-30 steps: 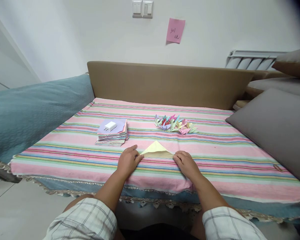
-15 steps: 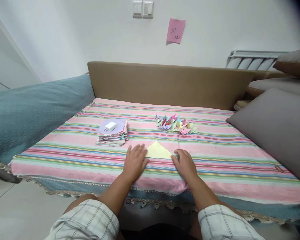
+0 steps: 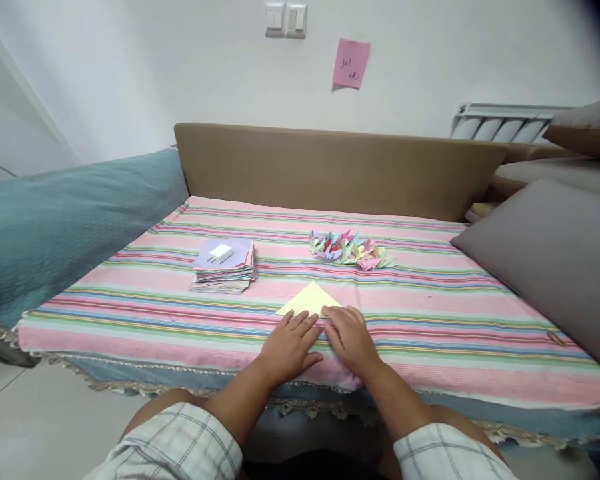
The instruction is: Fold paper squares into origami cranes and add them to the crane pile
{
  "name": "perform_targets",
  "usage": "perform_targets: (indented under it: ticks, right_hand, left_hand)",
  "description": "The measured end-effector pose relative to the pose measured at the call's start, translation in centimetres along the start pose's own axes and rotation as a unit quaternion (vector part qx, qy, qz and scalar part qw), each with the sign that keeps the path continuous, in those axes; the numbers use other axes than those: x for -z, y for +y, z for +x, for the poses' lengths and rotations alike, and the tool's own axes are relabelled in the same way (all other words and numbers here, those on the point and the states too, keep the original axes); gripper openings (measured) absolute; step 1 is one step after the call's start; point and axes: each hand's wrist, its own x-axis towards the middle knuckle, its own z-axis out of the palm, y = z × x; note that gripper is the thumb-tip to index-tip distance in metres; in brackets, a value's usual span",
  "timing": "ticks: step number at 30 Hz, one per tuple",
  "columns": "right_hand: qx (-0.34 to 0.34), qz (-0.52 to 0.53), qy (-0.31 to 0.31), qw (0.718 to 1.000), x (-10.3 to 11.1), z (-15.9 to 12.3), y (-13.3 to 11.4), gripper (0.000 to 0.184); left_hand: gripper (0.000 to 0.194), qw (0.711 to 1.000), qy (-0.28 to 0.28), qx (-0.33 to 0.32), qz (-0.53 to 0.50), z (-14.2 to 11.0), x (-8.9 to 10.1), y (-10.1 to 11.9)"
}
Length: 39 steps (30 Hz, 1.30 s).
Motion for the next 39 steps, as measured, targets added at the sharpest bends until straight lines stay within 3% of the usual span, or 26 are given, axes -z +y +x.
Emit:
perform_targets:
  ticks: [3, 7, 14, 25, 29, 32, 35, 39]
  right_hand:
    - [0.027, 0.020, -0.037, 0.999, -0.5, -0.2, -1.2, 0.038]
    - [0.010, 0.025, -0.044, 0.999, -0.6, -0.3, -0.9, 0.038]
    - [-0.098, 0.006, -0.031, 0.995, 0.7, -0.3, 0.6, 0.034]
    - [-0.222, -0.038, -0.089, 0.970, 2.7, -0.2, 3.0, 0.034]
    - [-0.226, -0.053, -0.069, 0.970, 2.7, -0.4, 3.6, 0.032]
    - [-0.217, -0.022, -0.025, 0.976, 2.2, -0.5, 4.1, 0.030]
    - [-0.205, 0.012, 0.010, 0.979, 1.4, -0.5, 4.5, 0.029]
    - [-0.201, 0.005, 0.016, 0.979, 0.5, -0.5, 4.7, 0.031]
  left_hand:
    - [0.059, 1.000, -0.002, 0.000, -0.002, 0.0, 0.0, 0.0]
    - [0.060, 1.000, 0.003, -0.003, -0.009, -0.1, -0.2, -0.2]
    - [0.057, 0.999, -0.008, 0.045, -0.021, -0.8, 1.0, -0.6]
    - [0.039, 0.990, -0.012, 0.142, -0.014, -2.6, 3.5, -3.0]
    - [0.031, 0.976, -0.011, 0.217, -0.008, -2.5, 3.9, -3.9]
    - [0.029, 0.962, 0.030, 0.268, -0.033, -2.1, 3.5, -4.6]
    - [0.031, 0.963, 0.075, 0.256, -0.051, -1.7, 2.7, -5.1]
    - [0.036, 0.968, 0.070, 0.239, -0.021, -1.3, 1.8, -5.2]
